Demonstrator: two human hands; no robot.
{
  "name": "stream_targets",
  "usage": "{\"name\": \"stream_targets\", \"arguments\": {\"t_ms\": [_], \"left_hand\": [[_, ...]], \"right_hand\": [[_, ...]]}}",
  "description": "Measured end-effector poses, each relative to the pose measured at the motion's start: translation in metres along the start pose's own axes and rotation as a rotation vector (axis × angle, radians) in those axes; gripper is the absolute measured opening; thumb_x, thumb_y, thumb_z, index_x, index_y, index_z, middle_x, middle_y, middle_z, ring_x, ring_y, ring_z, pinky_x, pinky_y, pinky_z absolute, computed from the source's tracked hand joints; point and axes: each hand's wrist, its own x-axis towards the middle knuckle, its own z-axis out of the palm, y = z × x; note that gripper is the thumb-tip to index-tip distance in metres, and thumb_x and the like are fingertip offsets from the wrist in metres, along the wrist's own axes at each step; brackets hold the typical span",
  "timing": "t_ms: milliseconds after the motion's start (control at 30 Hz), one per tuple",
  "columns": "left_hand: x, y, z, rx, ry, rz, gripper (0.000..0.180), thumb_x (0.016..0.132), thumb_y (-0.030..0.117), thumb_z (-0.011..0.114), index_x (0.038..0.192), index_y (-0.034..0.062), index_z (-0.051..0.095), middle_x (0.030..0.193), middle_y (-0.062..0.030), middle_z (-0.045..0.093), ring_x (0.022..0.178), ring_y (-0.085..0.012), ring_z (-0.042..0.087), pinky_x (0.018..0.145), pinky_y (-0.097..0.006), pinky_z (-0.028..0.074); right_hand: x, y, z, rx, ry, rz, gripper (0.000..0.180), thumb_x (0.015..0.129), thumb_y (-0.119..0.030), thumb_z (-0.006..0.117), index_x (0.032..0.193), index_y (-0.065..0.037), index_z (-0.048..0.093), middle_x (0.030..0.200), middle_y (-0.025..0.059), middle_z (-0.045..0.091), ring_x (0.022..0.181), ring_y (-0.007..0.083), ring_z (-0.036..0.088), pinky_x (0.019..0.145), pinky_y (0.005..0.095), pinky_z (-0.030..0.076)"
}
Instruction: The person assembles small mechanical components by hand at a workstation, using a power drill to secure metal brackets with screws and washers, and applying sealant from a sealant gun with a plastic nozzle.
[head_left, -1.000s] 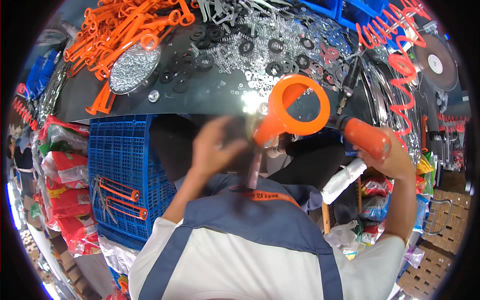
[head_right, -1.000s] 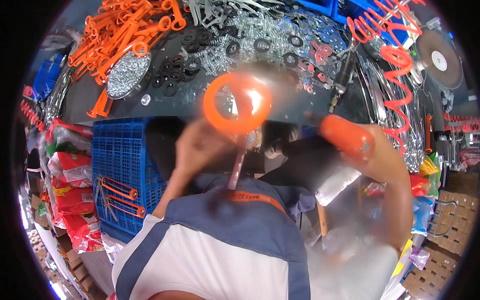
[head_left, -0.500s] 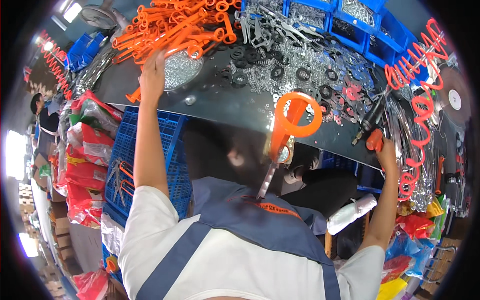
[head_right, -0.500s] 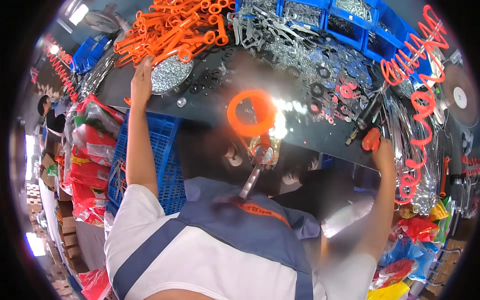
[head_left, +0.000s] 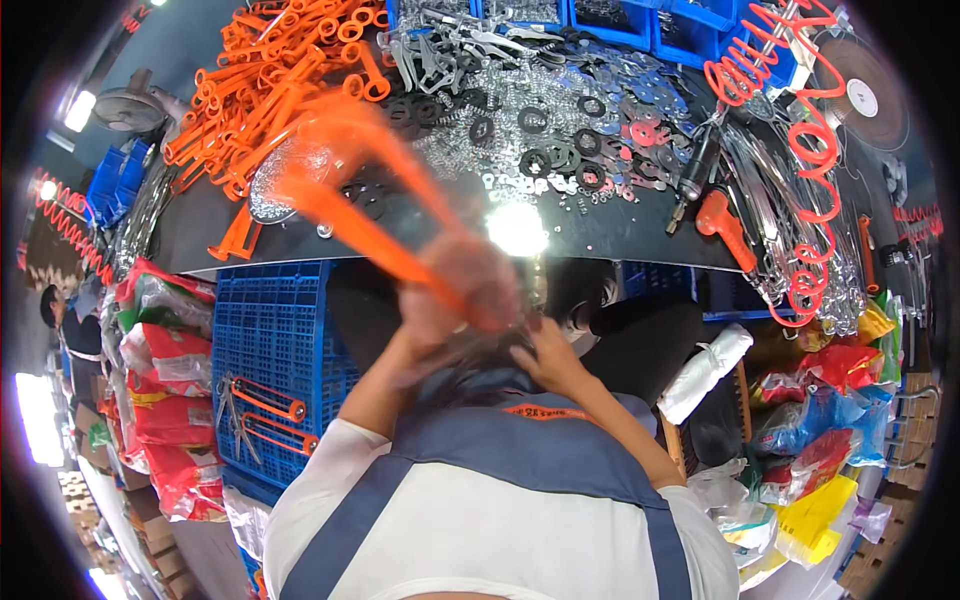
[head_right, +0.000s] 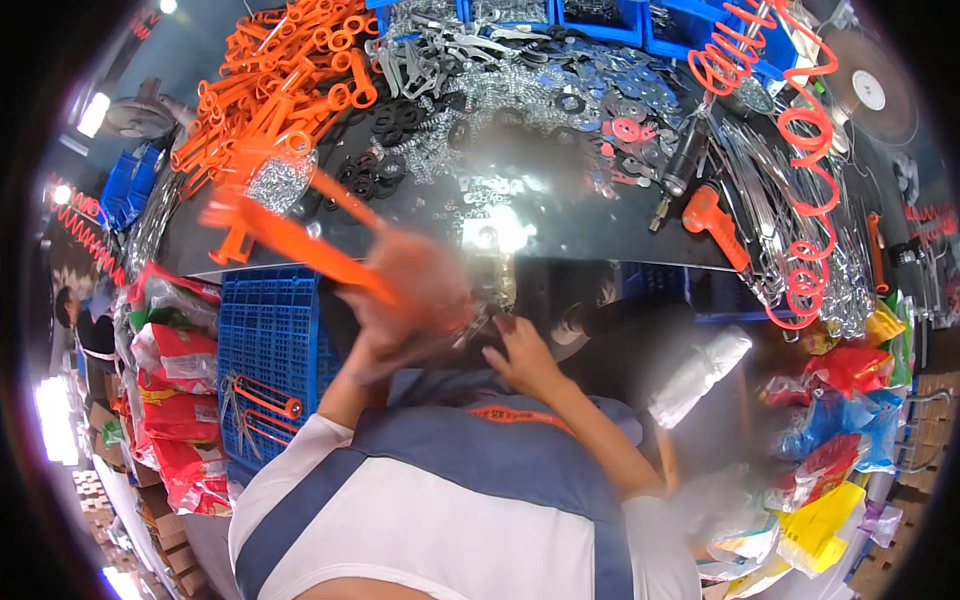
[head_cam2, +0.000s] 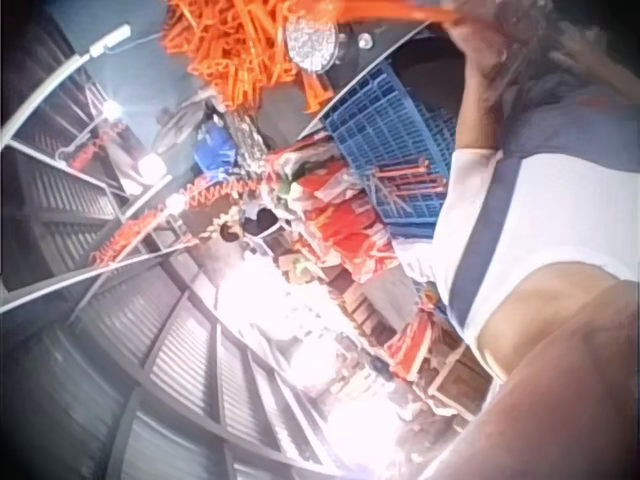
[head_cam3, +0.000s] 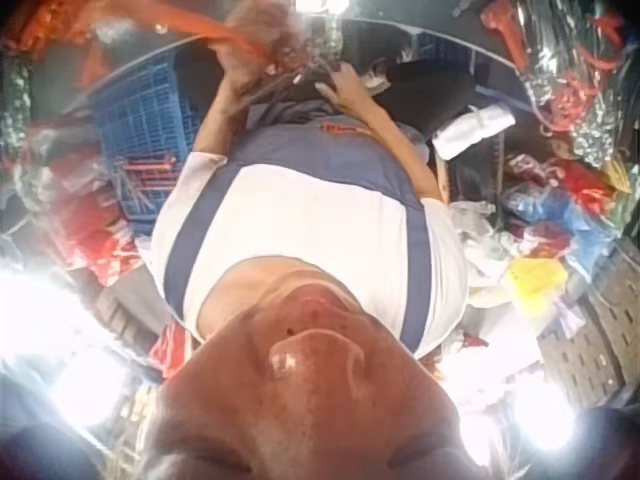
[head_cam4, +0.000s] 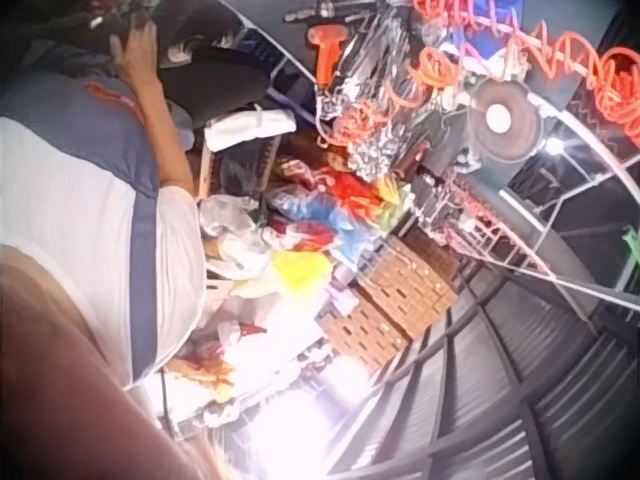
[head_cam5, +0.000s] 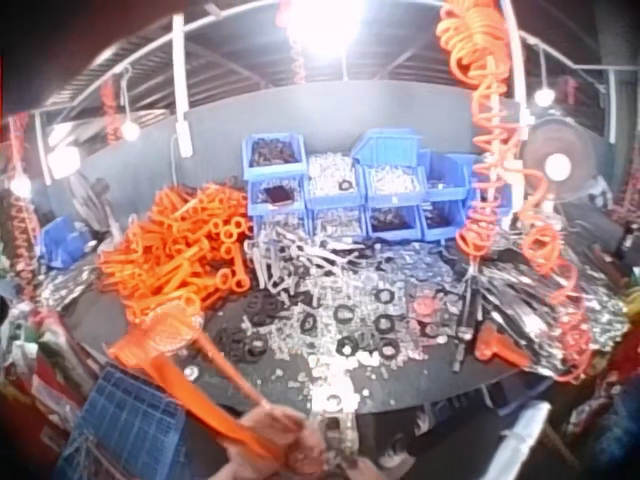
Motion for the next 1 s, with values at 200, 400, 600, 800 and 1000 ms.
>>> {"name": "stream_targets", "arguments": {"t_ms": [200, 400, 600, 800, 1000], "left_hand": [[0.014, 0.086, -0.081, -0.536, 0.434, 0.239, 0.062, 0.077, 0.066, 0.055, 0.097, 0.0069, 0.055, 0.071, 0.0028, 0.036, 0.062, -0.0093, 0.037, 0.054, -0.023, 0.033], [-0.003, 0.052, -0.102, -0.772, 0.444, 0.235, 0.072, 0.069, 0.078, 0.05, 0.092, 0.0098, 0.055, 0.074, -0.0014, 0.042, 0.063, -0.0114, 0.042, 0.057, -0.027, 0.037], [0.015, 0.05, -0.018, -0.474, 0.618, 0.139, 0.051, 0.089, 0.058, 0.046, 0.095, 0.0068, 0.05, 0.065, -0.0018, 0.042, 0.054, -0.0129, 0.041, 0.046, -0.027, 0.036], [-0.009, 0.0, 0.01, 0.094, 0.175, 0.004, 0.018, 0.09, -0.001, 0.048, 0.106, 0.0048, 0.042, 0.077, -0.0092, 0.059, 0.06, -0.0138, 0.058, 0.05, -0.026, 0.05], [-0.001, -0.038, 0.023, 0.053, 0.182, -0.11, 0.011, 0.09, -0.001, 0.05, 0.101, 0.0004, 0.049, 0.076, -0.0068, 0.061, 0.064, -0.0097, 0.059, 0.052, -0.023, 0.049]], "right_hand": [[0.001, -0.033, -0.032, 0.339, -0.16, -0.112, 0.024, 0.08, -0.019, 0.064, 0.096, -0.002, 0.061, 0.074, 0.0131, 0.059, 0.067, 0.0302, 0.059, 0.065, 0.0356, 0.047], [0.052, -0.079, -0.066, 1.365, -0.085, 0.854, 0.031, 0.095, -0.027, 0.043, 0.108, -0.002, 0.056, 0.053, 0.0033, 0.044, 0.047, 0.011, 0.043, 0.044, 0.0263, 0.034], [0.098, -0.095, -0.05, 0.662, 0.04, 0.334, 0.031, 0.094, -0.026, 0.048, 0.102, 0.003, 0.058, 0.061, 0.006, 0.055, 0.054, 0.0111, 0.052, 0.052, 0.0264, 0.043], [0.141, -0.018, -0.049, -0.246, 0.136, 0.267, 0.029, 0.074, -0.021, 0.071, 0.093, 0.0, 0.064, 0.092, 0.0198, 0.056, 0.081, 0.0319, 0.058, 0.072, 0.0392, 0.048], [0.145, -0.012, -0.048, -0.253, 0.094, 0.087, 0.03, 0.07, -0.02, 0.074, 0.093, -0.003, 0.068, 0.088, 0.0178, 0.058, 0.081, 0.0311, 0.058, 0.073, 0.0385, 0.048]]}}
